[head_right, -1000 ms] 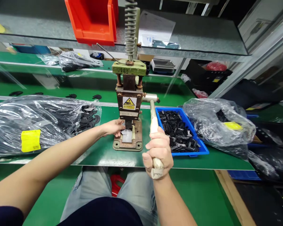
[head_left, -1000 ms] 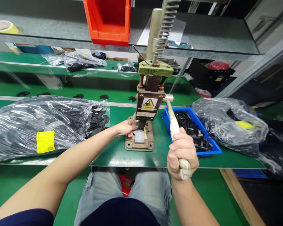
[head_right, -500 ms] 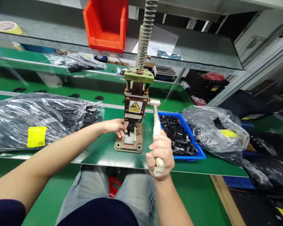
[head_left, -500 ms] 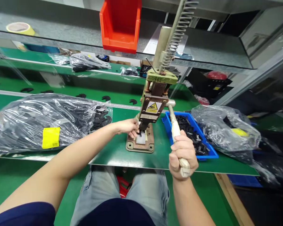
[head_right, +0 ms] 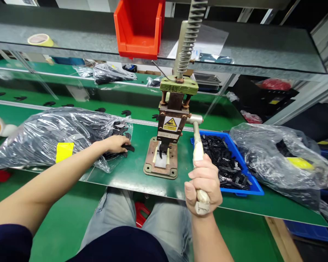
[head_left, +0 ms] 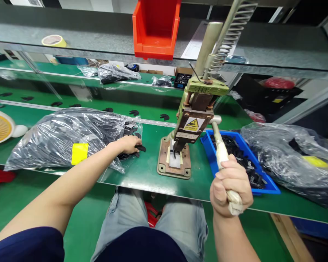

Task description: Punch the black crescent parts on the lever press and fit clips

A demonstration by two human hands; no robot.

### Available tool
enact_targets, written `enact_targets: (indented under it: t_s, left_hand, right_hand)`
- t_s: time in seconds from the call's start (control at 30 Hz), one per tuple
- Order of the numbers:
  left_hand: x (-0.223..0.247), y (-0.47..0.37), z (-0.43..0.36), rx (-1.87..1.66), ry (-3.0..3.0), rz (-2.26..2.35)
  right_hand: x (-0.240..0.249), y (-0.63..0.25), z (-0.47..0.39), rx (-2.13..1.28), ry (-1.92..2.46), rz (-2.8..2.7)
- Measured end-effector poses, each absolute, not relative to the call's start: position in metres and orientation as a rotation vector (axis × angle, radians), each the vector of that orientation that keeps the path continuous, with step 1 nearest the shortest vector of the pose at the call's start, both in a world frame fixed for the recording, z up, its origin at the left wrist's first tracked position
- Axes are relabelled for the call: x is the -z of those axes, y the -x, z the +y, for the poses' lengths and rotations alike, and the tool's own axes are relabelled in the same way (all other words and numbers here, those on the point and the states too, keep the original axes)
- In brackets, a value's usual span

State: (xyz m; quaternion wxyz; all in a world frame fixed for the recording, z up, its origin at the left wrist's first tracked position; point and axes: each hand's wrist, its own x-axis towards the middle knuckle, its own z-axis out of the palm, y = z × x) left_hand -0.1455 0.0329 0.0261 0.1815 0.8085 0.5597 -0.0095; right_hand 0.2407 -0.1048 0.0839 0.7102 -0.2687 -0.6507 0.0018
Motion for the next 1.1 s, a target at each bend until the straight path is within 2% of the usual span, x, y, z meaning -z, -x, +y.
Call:
enact_targets:
  t_s: [0.17,0.4,0.5,1.1]
  left_hand:
    - [-0.034,0.135,0.036,-0.024,-2.190,1.477]
    - [-0.026,0.075,0.022,-0.609,-1.482,1.255]
    - [-0.017,0.042,0.014,-0.748,-1.276,1.118]
    - [-0.008,0.008,0.017,-0.743,-1.273,1.232]
  right_hand:
    - [-0.085,-0.240,-0.105,0.021,0.605,-1.452]
    - [-0.083,-0.239,-0.102,0.031,0.584,-1.440]
    - [-0.084,-0.239,-0.102,0.035,0.586,-1.443]
    - [-0.084,-0.239,-0.108,0.008,0.657,-1.442]
